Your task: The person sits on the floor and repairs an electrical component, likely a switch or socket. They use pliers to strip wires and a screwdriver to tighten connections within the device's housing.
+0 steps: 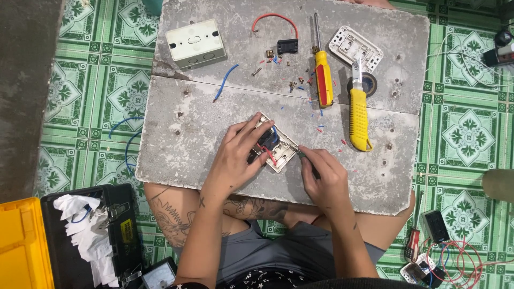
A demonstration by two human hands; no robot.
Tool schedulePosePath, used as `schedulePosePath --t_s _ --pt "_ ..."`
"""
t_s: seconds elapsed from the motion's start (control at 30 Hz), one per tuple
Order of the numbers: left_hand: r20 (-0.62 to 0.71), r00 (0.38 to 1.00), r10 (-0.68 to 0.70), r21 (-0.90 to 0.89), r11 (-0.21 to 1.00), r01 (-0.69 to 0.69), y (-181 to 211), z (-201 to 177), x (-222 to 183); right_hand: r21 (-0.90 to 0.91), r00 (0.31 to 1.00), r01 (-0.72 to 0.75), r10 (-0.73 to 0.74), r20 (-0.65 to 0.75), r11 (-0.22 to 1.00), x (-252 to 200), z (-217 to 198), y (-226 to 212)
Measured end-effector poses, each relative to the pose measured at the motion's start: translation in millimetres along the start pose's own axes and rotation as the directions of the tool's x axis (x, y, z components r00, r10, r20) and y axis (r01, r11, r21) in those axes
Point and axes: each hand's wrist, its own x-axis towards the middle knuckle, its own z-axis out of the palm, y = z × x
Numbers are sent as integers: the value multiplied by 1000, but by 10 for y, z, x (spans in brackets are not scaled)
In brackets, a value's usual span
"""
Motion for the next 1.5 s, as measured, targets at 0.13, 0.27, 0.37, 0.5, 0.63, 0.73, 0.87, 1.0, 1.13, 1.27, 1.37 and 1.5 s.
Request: schedulePosePath --t_s 0.13,0.27,0.37,0.5,0.63,0.73,0.87,1.0,1.13,1.27,1.37,1.5 --pt "1 1000 0 8 1000 0 -11 8 -9 14 1000 -15 15 -1 1000 4 -4 -23" --pt "-4 1000 9 12 1000 -9 -23 15 -21 19 1000 3 -3 -15 1000 16 -4 -31" --pt "-3 1000 7 12 1000 -7 -17 12 -20 22 1000 1 0 -17 1000 9 -4 -26" --pt "-1 1000 7 7 1000 -7 -7 4 -14 15 1000 7 -7 -24 1000 13 1 -21" --pt "2 1000 5 12 1000 -5 -4 6 -16 8 999 22 -22 -29 1000 -21 32 19" --pt "8 1000 -4 2 1000 4 -3 3 -16 -4 1000 20 -20 -24 1000 -30 43 11" --pt "1 1000 6 15 1000 -6 -19 19 -20 -19 998 62 -63 -31 998 16 20 -41" --pt "7 1000 1 12 1000 -1 -10 14 -16 -36 988 125 -128 -91 992 15 37 -12" --pt "5 1000 1 7 1000 -1 8 2 -6 -27 983 130 -133 -130 991 -3 62 19" --pt "0 1000 6 12 1000 -6 11 4 -9 -42 988 113 -117 -105 993 -16 73 14" --pt "1 1000 2 6 1000 -2 9 5 -12 -61 987 117 -123 -100 991 -16 82 14" --pt "-2 1000 2 4 1000 -2 -6 15 -22 -101 980 138 -151 -130 985 -27 99 29"
